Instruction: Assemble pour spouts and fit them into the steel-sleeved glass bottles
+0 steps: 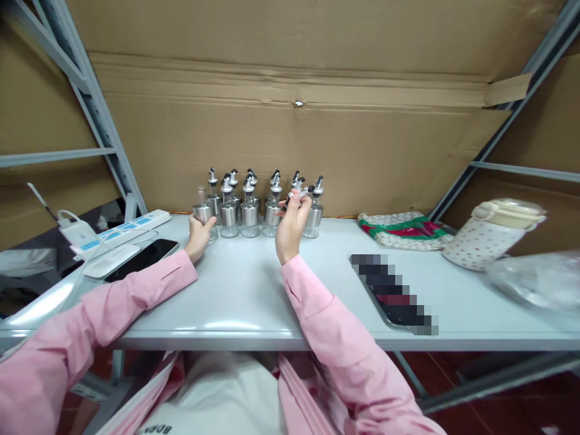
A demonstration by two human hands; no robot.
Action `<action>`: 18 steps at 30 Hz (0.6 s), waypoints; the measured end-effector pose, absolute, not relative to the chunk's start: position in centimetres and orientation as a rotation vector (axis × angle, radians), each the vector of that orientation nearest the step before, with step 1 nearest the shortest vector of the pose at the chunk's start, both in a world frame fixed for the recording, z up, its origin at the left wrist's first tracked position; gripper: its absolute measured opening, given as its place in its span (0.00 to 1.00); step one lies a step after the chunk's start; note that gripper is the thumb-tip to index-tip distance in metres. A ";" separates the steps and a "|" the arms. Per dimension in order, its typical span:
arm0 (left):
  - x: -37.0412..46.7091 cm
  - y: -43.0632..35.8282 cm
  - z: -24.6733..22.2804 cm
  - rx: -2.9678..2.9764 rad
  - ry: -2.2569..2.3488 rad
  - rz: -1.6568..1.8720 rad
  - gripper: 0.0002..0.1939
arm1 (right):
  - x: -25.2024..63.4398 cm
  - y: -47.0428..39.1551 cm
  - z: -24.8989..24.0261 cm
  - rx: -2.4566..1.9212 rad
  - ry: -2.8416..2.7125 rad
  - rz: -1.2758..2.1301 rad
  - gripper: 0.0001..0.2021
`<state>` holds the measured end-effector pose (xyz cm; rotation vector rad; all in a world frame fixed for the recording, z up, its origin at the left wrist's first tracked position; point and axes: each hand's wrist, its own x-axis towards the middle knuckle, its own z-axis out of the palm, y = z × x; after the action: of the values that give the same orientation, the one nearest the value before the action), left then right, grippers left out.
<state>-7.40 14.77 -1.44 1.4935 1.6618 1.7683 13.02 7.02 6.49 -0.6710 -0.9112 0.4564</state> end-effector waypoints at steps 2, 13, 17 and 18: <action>-7.4 15.3 -1.6 1.469 1.679 1.757 0.29 | 13.1 7.1 6.5 -0.688 -0.908 0.451 0.20; -7.2 17.0 -1.3 1.473 1.652 1.683 0.33 | 13.4 7.3 6.1 -0.726 -0.994 0.430 0.19; -6.8 16.3 -0.7 1.461 1.679 1.648 0.38 | 13.5 7.1 6.3 -0.739 -1.029 0.499 0.16; -6.6 15.8 -0.5 1.457 1.694 1.656 0.39 | 13.5 7.0 6.4 -0.733 -1.057 0.535 0.15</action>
<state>-6.64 15.81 -0.46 1.4570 1.6939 1.6559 13.45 7.03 6.42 -0.7330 -1.0571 0.5350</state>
